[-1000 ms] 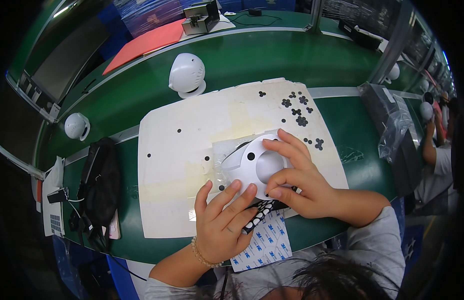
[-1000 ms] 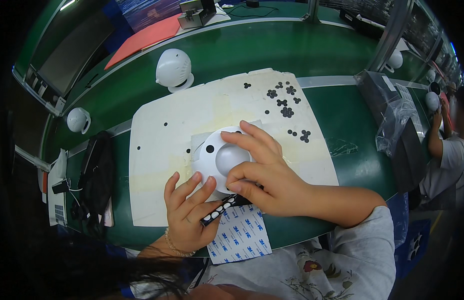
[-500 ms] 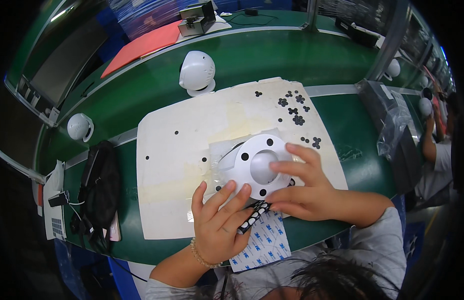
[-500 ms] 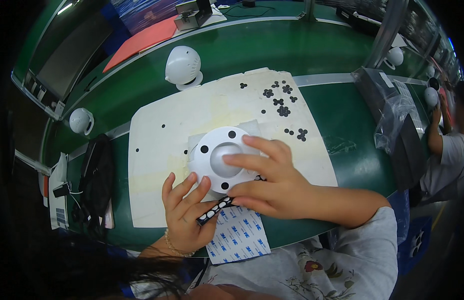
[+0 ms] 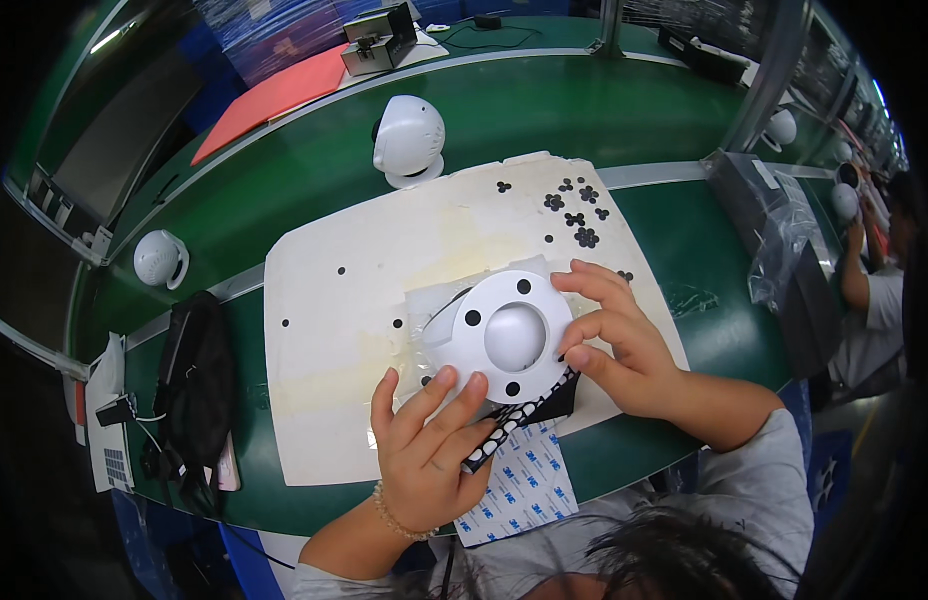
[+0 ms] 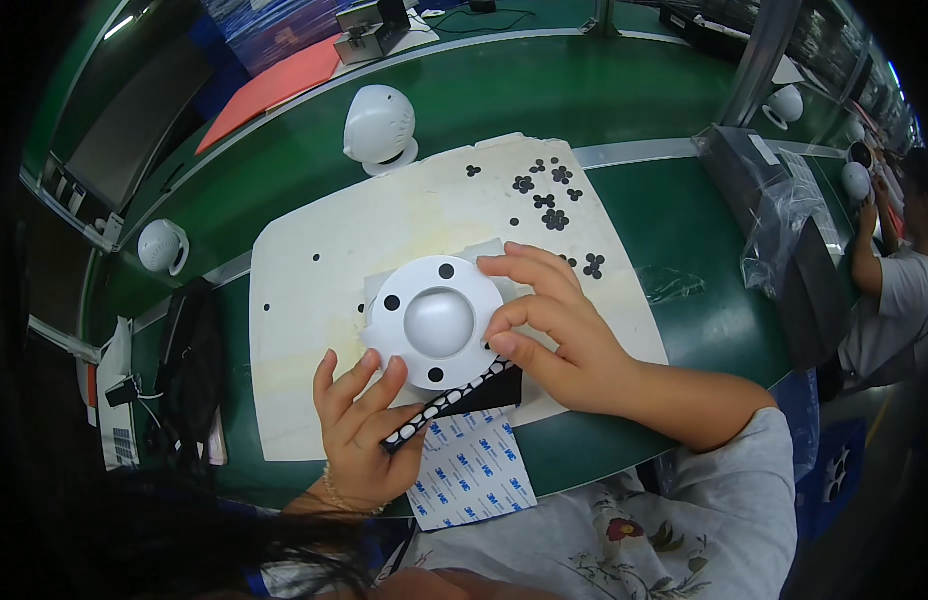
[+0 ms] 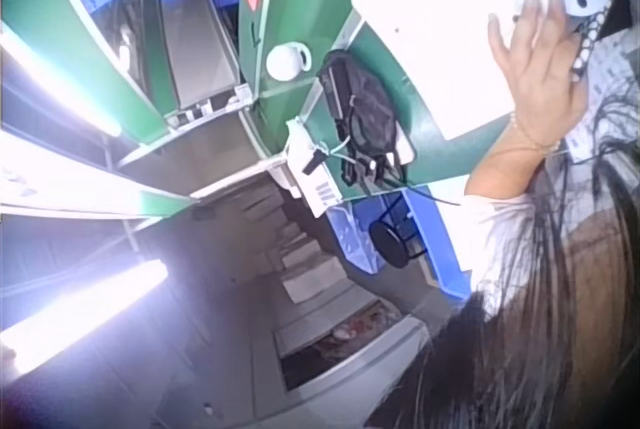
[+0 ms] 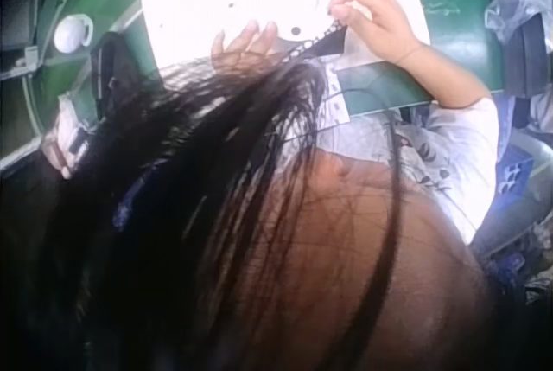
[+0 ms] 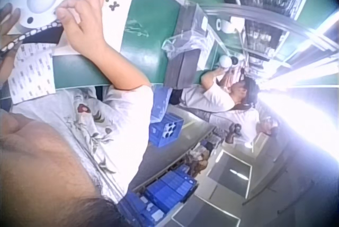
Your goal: The person assembles white dome-shaped electronic devices by applying small black circular components to the base of each unit. They retrieve the devices from a blue bin, place them on a white work mat, and apply the components one by one using their fingers. The person repeats this process for multiple units throughout the clip.
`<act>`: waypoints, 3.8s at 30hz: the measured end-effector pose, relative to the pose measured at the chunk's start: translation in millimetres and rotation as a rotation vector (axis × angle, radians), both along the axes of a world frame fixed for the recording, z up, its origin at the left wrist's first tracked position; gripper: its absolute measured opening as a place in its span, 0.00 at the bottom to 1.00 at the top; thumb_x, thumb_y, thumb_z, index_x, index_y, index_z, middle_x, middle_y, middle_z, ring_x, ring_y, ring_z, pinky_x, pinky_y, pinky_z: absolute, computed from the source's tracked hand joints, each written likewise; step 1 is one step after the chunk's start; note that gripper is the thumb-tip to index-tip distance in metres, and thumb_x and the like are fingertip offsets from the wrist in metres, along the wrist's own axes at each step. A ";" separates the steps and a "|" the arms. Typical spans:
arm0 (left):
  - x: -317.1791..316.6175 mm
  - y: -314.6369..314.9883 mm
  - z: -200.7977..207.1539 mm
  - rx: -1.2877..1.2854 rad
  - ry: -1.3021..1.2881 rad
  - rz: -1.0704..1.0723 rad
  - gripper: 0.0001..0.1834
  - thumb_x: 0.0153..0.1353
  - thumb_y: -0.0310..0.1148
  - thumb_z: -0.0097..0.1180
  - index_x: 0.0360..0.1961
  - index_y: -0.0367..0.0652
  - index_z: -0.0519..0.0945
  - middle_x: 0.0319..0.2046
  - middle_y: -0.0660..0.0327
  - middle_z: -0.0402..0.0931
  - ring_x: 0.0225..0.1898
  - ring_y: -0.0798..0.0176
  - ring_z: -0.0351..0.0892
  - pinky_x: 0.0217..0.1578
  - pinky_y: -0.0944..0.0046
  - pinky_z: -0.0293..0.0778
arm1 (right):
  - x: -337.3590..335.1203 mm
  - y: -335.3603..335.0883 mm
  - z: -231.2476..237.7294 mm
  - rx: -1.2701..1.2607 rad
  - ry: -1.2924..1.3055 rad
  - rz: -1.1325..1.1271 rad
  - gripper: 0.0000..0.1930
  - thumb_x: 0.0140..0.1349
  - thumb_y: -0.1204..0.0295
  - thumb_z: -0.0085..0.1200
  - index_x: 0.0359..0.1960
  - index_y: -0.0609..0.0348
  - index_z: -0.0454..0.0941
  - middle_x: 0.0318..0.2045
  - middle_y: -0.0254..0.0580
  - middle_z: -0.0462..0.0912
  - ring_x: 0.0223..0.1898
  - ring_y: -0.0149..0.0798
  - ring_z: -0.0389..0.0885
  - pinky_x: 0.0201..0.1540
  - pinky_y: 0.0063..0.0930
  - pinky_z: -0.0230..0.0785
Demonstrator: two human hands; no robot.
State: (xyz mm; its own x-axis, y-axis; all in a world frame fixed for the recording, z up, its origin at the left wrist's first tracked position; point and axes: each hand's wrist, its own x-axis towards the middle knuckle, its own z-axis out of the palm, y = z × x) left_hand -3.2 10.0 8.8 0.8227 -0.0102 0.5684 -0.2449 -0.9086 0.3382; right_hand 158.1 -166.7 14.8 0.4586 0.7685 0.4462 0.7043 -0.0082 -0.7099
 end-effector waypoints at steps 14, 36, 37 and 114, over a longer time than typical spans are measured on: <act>-0.2 -0.3 -1.4 -0.005 0.001 0.013 0.09 0.39 0.31 0.58 0.26 0.47 0.77 0.49 0.62 0.72 0.54 0.58 0.65 0.57 0.44 0.45 | 5.3 -8.6 -7.8 0.033 -0.630 -0.128 0.10 0.52 0.69 0.55 0.37 0.50 0.77 0.51 0.40 0.69 0.56 0.49 0.60 0.53 0.38 0.50; 6.9 9.4 -2.8 -0.330 -0.053 -0.219 0.16 0.36 0.22 0.58 0.32 0.38 0.75 0.37 0.55 0.77 0.32 0.57 0.78 0.31 0.64 0.74 | 239.9 13.1 -57.3 -0.390 -0.861 -0.709 0.09 0.55 0.72 0.46 0.35 0.55 0.78 0.35 0.42 0.78 0.36 0.41 0.77 0.37 0.32 0.68; 5.8 9.4 -3.0 -0.352 -0.021 -0.206 0.16 0.37 0.21 0.59 0.32 0.38 0.75 0.36 0.54 0.77 0.31 0.57 0.78 0.31 0.64 0.74 | 247.0 12.8 -60.8 -0.511 -0.817 -0.727 0.09 0.55 0.71 0.45 0.34 0.55 0.78 0.35 0.42 0.78 0.36 0.42 0.76 0.36 0.34 0.68; -3.4 7.0 -2.9 -0.481 -0.077 -0.071 0.12 0.45 0.22 0.61 0.27 0.36 0.69 0.18 0.55 0.72 0.16 0.58 0.71 0.18 0.67 0.66 | -12.8 19.2 30.2 0.289 -0.306 0.318 0.14 0.50 0.76 0.56 0.40 0.56 0.72 0.39 0.41 0.75 0.35 0.42 0.74 0.35 0.32 0.64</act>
State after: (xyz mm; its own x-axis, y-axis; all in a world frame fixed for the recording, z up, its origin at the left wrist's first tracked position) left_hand -6.7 17.0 5.9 0.7847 0.2140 0.5818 -0.3418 -0.6336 0.6940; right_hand 145.3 -147.5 45.1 0.0383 0.6743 0.7374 0.8154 0.4055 -0.4132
